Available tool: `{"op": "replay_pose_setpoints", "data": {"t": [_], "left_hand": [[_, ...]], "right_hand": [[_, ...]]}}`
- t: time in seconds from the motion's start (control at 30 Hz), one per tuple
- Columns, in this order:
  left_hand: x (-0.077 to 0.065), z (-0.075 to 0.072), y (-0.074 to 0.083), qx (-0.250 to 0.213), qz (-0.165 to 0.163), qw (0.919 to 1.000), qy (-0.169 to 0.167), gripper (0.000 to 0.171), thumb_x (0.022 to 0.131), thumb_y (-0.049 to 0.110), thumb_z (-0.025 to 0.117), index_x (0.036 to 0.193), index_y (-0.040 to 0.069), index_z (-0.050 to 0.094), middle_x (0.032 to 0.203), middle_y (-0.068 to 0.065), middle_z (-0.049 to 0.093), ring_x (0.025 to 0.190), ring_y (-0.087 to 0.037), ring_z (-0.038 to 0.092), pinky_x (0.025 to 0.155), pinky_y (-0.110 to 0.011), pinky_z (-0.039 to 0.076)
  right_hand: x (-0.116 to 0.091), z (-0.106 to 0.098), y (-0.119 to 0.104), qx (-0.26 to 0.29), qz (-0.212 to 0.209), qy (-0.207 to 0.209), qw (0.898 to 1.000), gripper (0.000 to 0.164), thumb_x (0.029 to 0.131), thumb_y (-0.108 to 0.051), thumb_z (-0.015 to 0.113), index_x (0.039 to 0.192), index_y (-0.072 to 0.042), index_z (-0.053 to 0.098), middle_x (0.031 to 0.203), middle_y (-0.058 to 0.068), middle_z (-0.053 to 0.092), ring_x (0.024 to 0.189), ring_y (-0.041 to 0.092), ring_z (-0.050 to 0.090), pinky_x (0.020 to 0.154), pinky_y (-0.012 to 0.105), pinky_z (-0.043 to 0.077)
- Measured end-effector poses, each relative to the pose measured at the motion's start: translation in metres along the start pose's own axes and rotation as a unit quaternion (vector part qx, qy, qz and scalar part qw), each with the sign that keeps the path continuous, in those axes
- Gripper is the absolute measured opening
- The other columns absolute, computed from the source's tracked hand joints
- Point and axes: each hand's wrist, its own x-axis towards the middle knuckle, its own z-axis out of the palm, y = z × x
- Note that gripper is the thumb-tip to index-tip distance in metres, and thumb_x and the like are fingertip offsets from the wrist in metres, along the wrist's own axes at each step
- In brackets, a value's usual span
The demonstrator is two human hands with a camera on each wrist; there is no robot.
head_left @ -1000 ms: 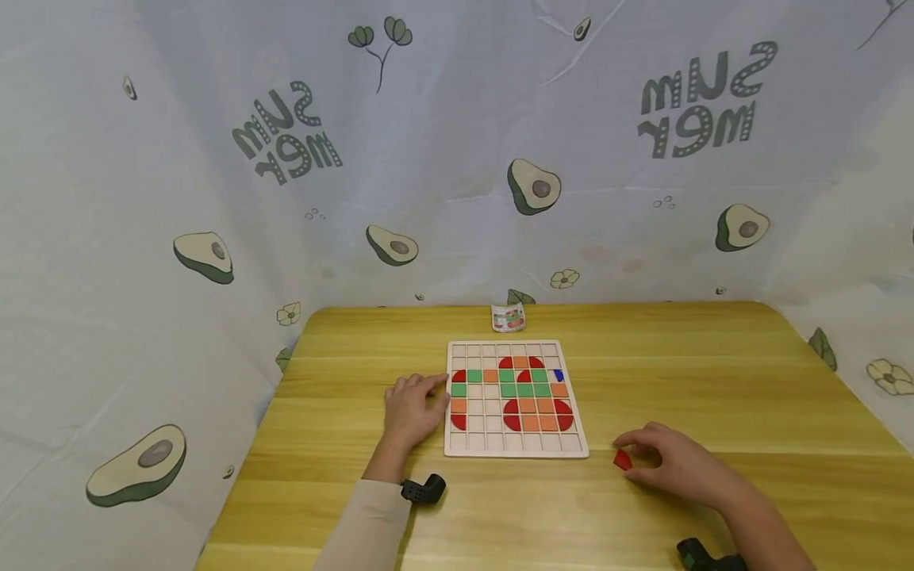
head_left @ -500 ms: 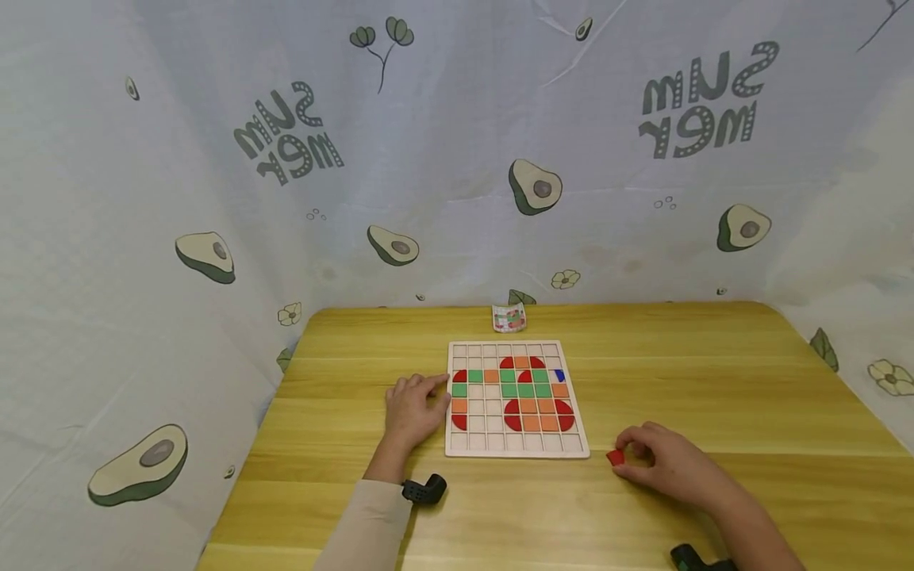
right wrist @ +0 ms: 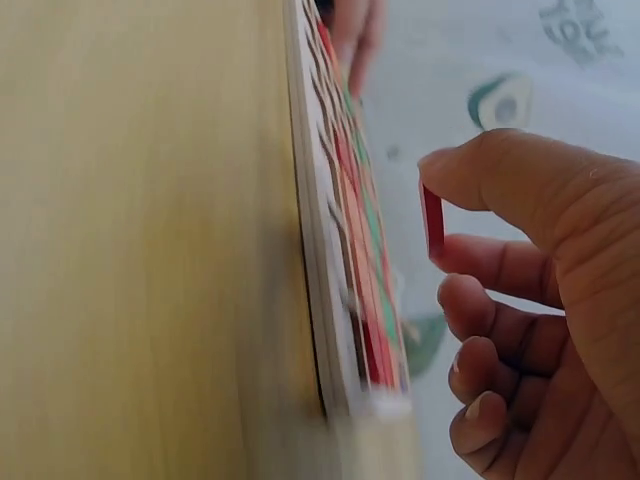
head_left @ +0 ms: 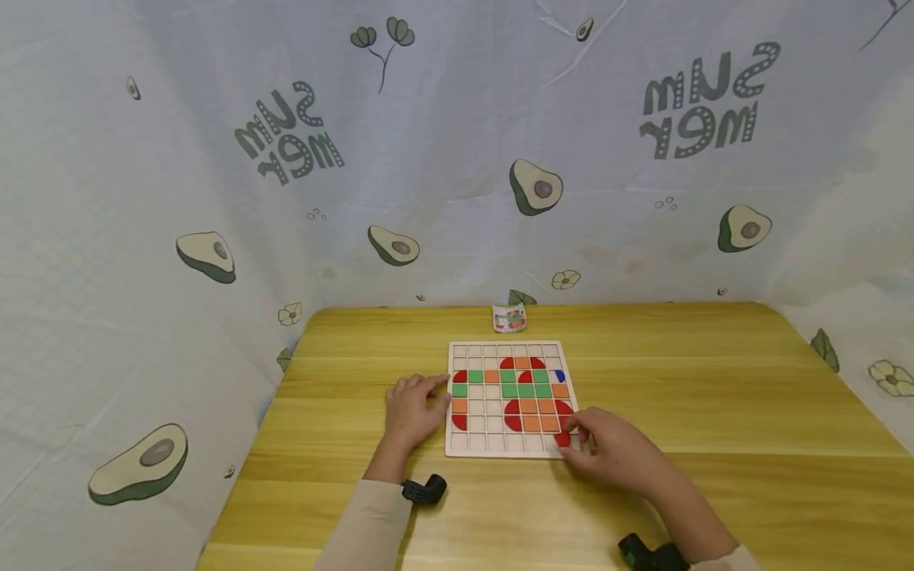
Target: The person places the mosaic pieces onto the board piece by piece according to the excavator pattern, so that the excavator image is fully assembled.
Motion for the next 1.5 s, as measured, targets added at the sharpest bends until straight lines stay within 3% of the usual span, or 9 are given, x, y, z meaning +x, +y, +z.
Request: {"op": "replay_pose_setpoints", "data": {"t": [0.2,0.43,0.53,0.73,0.93,1.5], "left_hand": [[0.002,0.001,-0.004,0.001,0.005,1.0,-0.001,0.037,0.095,0.038,0.066,0.13,0.027,0.071,0.094,0.004,0.065,0.088,-0.017,0.048,0.084,-0.041,0.033],[0.003,0.0,-0.004,0.001,-0.002,1.0,-0.007,0.037,0.094,0.038,0.067,0.129,0.027,0.072,0.094,0.004,0.065,0.089,-0.017,0.049,0.085,-0.041,0.033],[0.004,0.0,-0.003,0.001,-0.003,0.9999,-0.012,0.037,0.095,0.039,0.066,0.13,0.028,0.071,0.094,0.005,0.064,0.089,-0.016,0.048,0.085,-0.04,0.033],[0.006,0.001,-0.005,0.007,-0.005,0.9999,-0.011,0.037,0.096,0.04,0.065,0.131,0.029,0.07,0.093,0.005,0.064,0.088,-0.016,0.047,0.084,-0.038,0.032],[0.005,0.001,-0.008,0.006,-0.004,0.9998,-0.017,0.037,0.096,0.04,0.065,0.131,0.029,0.07,0.095,0.004,0.065,0.089,-0.016,0.048,0.084,-0.037,0.031],[0.005,0.0,-0.007,0.005,-0.002,0.9997,-0.022,0.039,0.095,0.042,0.066,0.132,0.029,0.07,0.097,0.004,0.066,0.09,-0.016,0.049,0.086,-0.038,0.033]], "right_hand": [[0.034,0.03,-0.037,0.001,-0.056,-0.001,0.998,0.023,0.087,-0.031,0.08,0.098,-0.015,0.068,0.078,-0.01,0.052,0.073,0.005,0.046,0.067,0.022,0.041],[0.066,0.057,-0.067,0.024,-0.041,0.006,0.999,0.021,0.088,-0.031,0.079,0.097,-0.015,0.068,0.07,-0.01,0.05,0.064,0.006,0.045,0.06,0.023,0.038],[0.073,0.065,-0.073,0.01,-0.034,0.015,0.999,0.021,0.088,-0.033,0.079,0.095,-0.016,0.069,0.067,-0.01,0.049,0.06,0.006,0.044,0.056,0.023,0.036],[0.08,0.073,-0.076,-0.017,-0.026,0.039,0.999,0.024,0.086,-0.037,0.081,0.093,-0.018,0.068,0.065,-0.009,0.049,0.057,0.007,0.043,0.053,0.024,0.035],[0.082,0.076,-0.077,-0.014,-0.005,0.037,0.999,0.025,0.087,-0.039,0.08,0.096,-0.02,0.067,0.063,-0.01,0.049,0.055,0.007,0.043,0.052,0.025,0.035],[0.083,0.078,-0.074,-0.005,0.001,0.031,1.0,0.023,0.087,-0.038,0.081,0.096,-0.022,0.068,0.064,-0.009,0.05,0.055,0.008,0.044,0.053,0.025,0.035]]}}
